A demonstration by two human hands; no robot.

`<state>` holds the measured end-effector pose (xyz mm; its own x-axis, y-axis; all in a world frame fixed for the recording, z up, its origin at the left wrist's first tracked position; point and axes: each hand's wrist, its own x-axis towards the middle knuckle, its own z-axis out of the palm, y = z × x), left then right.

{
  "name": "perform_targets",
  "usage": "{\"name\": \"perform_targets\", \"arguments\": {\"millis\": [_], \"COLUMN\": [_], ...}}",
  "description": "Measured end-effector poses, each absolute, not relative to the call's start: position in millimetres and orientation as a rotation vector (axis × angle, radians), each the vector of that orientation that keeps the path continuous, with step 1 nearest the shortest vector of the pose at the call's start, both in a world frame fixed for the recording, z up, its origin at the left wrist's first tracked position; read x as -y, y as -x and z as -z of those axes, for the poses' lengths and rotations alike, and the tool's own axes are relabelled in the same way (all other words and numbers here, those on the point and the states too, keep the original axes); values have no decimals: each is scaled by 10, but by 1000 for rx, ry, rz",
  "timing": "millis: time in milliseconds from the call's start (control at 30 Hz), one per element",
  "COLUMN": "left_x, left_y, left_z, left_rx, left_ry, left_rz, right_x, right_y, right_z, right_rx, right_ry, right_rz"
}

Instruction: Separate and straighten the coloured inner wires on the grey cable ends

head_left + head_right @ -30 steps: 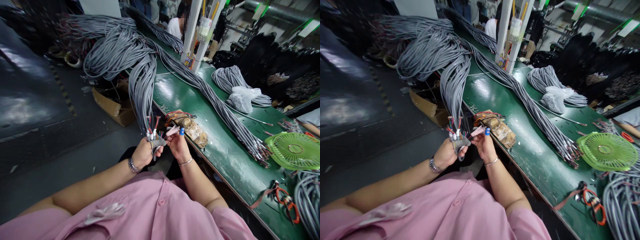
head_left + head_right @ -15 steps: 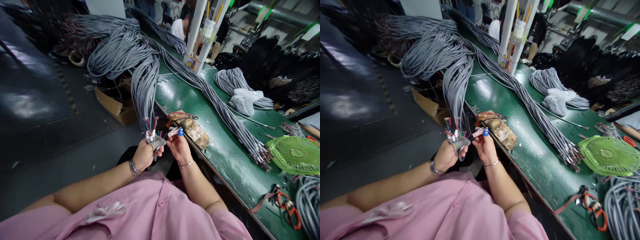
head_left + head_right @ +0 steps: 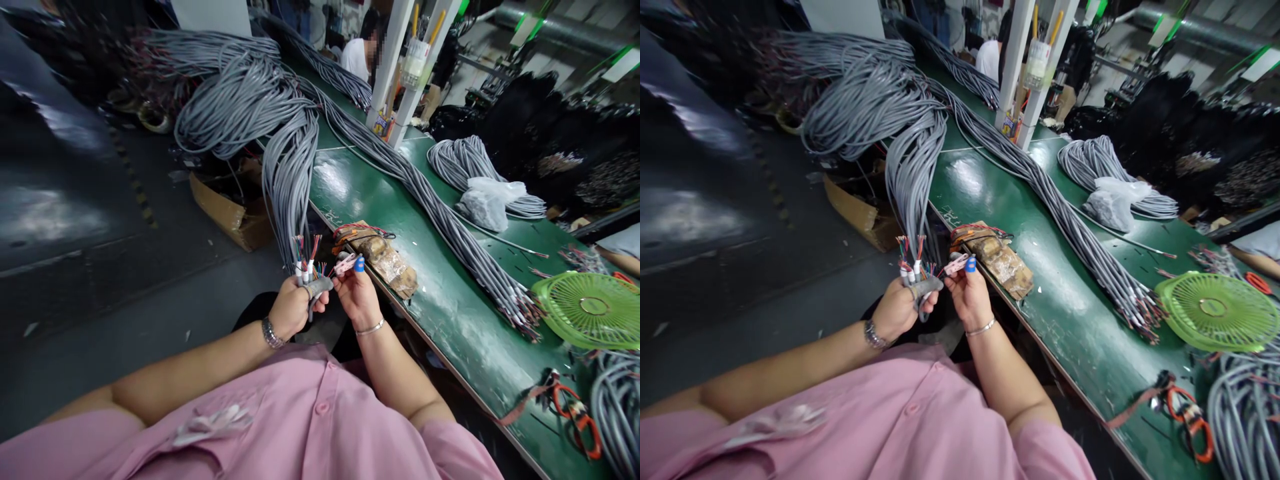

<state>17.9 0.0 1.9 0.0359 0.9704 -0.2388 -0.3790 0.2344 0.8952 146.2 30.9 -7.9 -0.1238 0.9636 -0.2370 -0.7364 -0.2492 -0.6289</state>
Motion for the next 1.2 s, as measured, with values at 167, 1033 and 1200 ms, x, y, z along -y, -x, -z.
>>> {"name": "perform_targets", "arguments": {"millis": [167,1033,1200], "left_x": [31,9,18], "left_y": [-185,-169,-163], "left_z": [-66,0,-6], "left_rx": [-1024,-1067,-1050], "left_ry": [-733,-800,-803], "left_rz": [-1222,-1300,-1298], "right_x": [-292,-352,-312], "right_y": [-1490,-1441,-1428], "right_z": [76,75,86], "right_rx": [425,428,396], "right_ry": [706,752,769], "right_rz": [-1760,-1609,-1643]}}
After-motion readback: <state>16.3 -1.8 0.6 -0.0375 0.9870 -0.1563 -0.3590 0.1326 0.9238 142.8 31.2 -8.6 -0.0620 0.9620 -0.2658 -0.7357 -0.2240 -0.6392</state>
